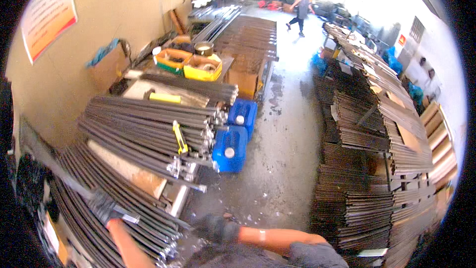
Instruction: The person organizes metal pipes by picking them up individually from a pile on the floor and placing them onto a storage rack. They then use their gloved hands to press small black caps into the ends of the pipes.
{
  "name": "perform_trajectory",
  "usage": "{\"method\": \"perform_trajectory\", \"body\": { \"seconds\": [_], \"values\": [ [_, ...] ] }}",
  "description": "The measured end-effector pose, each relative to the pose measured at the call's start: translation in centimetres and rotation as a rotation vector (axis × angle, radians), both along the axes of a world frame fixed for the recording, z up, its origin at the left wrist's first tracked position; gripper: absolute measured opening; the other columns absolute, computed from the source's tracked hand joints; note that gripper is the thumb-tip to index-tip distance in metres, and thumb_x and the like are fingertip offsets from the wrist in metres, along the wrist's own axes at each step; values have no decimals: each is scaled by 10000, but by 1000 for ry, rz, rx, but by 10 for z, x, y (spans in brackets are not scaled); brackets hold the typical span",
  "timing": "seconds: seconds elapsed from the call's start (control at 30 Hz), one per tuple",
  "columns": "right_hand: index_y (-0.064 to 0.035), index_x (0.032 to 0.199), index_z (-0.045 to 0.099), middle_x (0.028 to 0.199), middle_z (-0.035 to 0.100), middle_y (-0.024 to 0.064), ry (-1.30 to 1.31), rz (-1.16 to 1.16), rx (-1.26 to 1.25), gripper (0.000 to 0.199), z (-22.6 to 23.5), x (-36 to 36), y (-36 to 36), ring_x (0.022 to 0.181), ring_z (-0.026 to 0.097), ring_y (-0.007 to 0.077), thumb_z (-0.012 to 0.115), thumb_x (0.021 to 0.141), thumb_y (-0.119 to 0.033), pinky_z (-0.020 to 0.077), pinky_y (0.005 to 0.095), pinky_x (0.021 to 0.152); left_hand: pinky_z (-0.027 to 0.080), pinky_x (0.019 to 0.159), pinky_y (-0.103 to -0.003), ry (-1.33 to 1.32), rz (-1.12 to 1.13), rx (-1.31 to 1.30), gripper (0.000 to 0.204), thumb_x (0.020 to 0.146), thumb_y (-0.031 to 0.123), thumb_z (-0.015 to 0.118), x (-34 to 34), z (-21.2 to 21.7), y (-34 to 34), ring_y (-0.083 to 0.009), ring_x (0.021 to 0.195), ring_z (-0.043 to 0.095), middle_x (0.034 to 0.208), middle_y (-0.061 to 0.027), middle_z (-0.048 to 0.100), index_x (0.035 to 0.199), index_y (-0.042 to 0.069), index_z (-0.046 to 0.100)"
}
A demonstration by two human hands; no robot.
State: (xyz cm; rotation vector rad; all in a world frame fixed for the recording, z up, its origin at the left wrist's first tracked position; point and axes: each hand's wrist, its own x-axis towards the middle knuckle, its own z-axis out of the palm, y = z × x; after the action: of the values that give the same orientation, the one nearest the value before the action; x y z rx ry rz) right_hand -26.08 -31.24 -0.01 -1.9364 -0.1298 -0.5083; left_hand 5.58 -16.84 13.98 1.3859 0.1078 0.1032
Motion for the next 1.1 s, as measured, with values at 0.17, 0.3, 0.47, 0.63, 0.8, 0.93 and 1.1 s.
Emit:
{"method": "perform_trajectory", "body": {
  "seconds": [0.17,0.3,0.47,0.63,0.8,0.93,1.1],
  "values": [
    [-80,1207,526,1137,574,175,812,-59,-683,424,17,-51,-53,1011,561,325,572,812,-227,439,401,902,271,321,-208,-101,43,-182,176,875,213,608,40,12,89,-63,365,316,505,48,339,954,66,555],
    [-93,1270,480,1214,536,209,780,-392,-326,561,16,-18,-52,1095,530,359,656,757,-237,426,424,921,334,408,-216,-145,201,150,252,877,277,599,-33,12,76,-90,468,384,624,18,433,983,51,565],
    [-41,1193,514,1158,550,259,594,-602,-94,420,-27,53,-68,1043,535,380,594,844,-259,426,429,900,315,606,-278,-285,3,670,338,885,304,532,-69,-55,72,-163,723,372,870,-53,407,1093,38,511],
    [-36,1168,531,1111,568,250,597,-505,156,403,-56,59,-64,996,551,363,594,847,-272,437,423,869,297,804,-341,-368,-198,1221,435,894,331,464,-81,-115,98,-236,978,361,1115,-124,381,1202,26,457],
    [-30,1142,549,1064,587,240,555,-408,214,390,-69,59,-56,948,567,345,593,849,-284,448,418,839,278,1002,-403,-393,-288,1588,536,902,358,396,-70,-145,135,-309,1234,349,1360,-195,355,1312,13,404],
    [-26,1122,563,1027,602,232,547,-353,156,382,-72,58,-52,911,580,331,593,852,-294,457,413,814,370,978,-420,-360,-373,2130,502,864,368,494,-32,-187,163,-261,1264,408,1379,-182,410,1289,99,491],
    [-21,1096,581,980,621,223,515,-337,58,375,-79,61,-49,863,596,313,593,855,-306,468,408,784,423,866,-455,-596,-125,1714,365,838,344,519,-32,-166,157,-284,976,569,1023,-166,631,1026,64,659]
  ]
}}
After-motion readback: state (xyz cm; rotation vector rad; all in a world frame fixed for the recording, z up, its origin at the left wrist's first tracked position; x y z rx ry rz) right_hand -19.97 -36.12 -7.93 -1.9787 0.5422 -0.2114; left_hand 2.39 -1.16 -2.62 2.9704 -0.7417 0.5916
